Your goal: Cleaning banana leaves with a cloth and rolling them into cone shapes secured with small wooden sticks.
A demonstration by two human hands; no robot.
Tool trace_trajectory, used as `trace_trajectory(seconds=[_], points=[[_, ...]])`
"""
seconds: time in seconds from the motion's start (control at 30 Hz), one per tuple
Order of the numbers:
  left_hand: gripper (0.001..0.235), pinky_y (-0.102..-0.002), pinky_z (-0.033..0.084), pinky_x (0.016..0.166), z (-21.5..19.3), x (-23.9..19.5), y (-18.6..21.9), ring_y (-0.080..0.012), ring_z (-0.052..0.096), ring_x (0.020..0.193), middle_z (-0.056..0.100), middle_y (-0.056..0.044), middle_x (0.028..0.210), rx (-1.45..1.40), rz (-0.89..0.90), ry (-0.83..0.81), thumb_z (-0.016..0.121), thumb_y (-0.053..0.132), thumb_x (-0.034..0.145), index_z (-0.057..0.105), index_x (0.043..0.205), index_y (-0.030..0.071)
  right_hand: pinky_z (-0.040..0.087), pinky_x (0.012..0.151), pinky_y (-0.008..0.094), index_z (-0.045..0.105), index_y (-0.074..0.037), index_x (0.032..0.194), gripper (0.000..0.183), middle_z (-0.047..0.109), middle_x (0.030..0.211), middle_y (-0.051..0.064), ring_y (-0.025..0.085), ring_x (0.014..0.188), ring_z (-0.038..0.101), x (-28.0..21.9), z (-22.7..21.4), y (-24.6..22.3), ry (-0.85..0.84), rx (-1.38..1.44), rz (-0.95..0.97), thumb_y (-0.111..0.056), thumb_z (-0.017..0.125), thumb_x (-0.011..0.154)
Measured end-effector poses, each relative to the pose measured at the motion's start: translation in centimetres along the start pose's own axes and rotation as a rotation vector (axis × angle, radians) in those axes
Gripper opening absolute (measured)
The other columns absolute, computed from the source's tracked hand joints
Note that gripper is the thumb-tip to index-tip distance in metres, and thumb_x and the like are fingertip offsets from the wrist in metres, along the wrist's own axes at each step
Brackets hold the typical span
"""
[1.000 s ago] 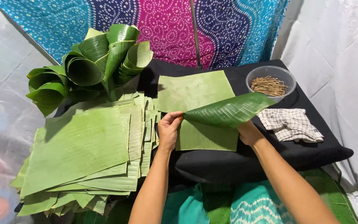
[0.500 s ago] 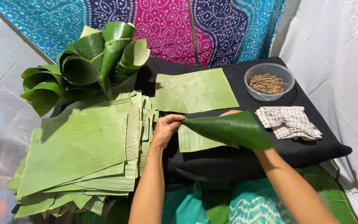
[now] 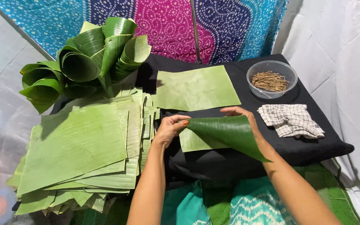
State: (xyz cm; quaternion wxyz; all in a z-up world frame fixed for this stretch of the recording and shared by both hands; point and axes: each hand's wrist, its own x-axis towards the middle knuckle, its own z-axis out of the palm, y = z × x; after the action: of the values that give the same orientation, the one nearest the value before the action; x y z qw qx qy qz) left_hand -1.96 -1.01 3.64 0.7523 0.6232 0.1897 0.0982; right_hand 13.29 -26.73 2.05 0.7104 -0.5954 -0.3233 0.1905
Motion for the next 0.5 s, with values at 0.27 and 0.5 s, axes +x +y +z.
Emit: trace_trajectory(seconds=[0.27, 0.5], points=[[0.029, -0.015, 0.056, 0.062, 0.2, -0.1, 0.7, -0.0051, 0.067, 0.071, 0.077, -0.006, 0.085, -0.131, 0.152, 0.056, 0.081, 0.007, 0.085, 0.077, 0.114, 0.002, 0.056, 0.083, 0.035, 0.056, 0.000, 0.146, 0.082, 0.075, 0.111, 0.019, 0.023, 0.096, 0.071, 0.0, 0.4, -1.1, -0.046, 0.290, 0.058, -0.013, 0.081, 0.069], [0.025, -0.017, 0.053, 0.053, -0.1, 0.0, 0.9, -0.0058, 0.063, 0.064, 0.074, -0.006, 0.081, -0.145, 0.211, 0.052, 0.078, 0.002, 0.087, 0.075, 0.112, -0.001, 0.057, 0.068, 0.031, 0.083, -0.006, 0.095, 0.025, 0.078, 0.081, 0.010, 0.019, 0.070, 0.071, 1.2, -1.4, 4.2, 0.039, -0.042, 0.120, 0.002, 0.081, 0.072]])
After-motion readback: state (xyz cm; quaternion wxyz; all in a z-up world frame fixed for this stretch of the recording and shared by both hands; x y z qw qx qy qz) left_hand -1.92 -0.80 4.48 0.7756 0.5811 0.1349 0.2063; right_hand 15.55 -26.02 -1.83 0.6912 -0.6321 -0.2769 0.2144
